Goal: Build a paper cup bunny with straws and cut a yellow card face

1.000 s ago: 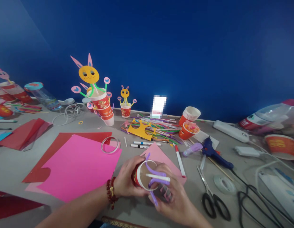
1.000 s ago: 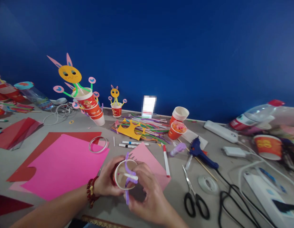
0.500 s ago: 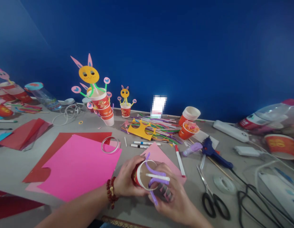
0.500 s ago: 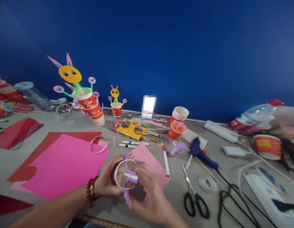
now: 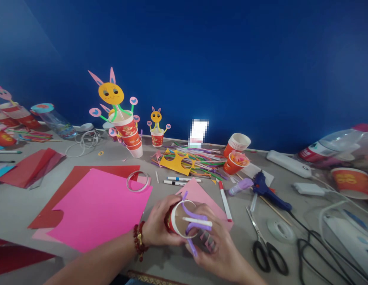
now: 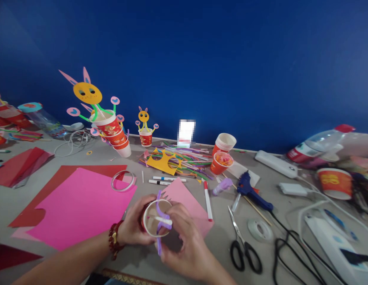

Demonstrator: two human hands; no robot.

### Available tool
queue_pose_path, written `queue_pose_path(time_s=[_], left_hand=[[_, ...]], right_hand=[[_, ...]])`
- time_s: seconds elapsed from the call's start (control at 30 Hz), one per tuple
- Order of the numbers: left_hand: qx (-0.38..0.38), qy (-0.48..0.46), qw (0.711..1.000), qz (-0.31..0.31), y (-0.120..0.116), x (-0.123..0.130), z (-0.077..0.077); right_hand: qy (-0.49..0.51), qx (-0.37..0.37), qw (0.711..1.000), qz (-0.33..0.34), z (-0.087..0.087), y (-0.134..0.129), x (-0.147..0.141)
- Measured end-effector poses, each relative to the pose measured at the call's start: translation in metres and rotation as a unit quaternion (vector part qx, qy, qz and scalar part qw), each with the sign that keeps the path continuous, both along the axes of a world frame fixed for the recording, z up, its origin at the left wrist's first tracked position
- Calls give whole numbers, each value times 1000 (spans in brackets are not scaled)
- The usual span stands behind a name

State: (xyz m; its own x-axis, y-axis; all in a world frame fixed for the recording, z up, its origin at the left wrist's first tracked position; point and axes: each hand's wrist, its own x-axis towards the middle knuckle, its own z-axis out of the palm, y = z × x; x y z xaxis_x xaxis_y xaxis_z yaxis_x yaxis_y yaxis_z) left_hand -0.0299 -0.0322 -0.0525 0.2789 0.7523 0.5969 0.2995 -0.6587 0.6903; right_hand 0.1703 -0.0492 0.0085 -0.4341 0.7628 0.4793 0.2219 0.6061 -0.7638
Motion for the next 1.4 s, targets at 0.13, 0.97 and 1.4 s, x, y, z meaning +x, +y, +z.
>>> queue_pose_path(time_s=[0.13,0.97,1.4], left_hand=[[2,-11,1000,-4,0,0,1],[13,-9,1000,-3,-1,2,1],[19,-5,1000,-6,1,3,5]], right_hand=[[6,1,1000,-4,3,1,-1],[1,5,1000,-4,0,0,0],[0,18,1000,8,4,2,0]])
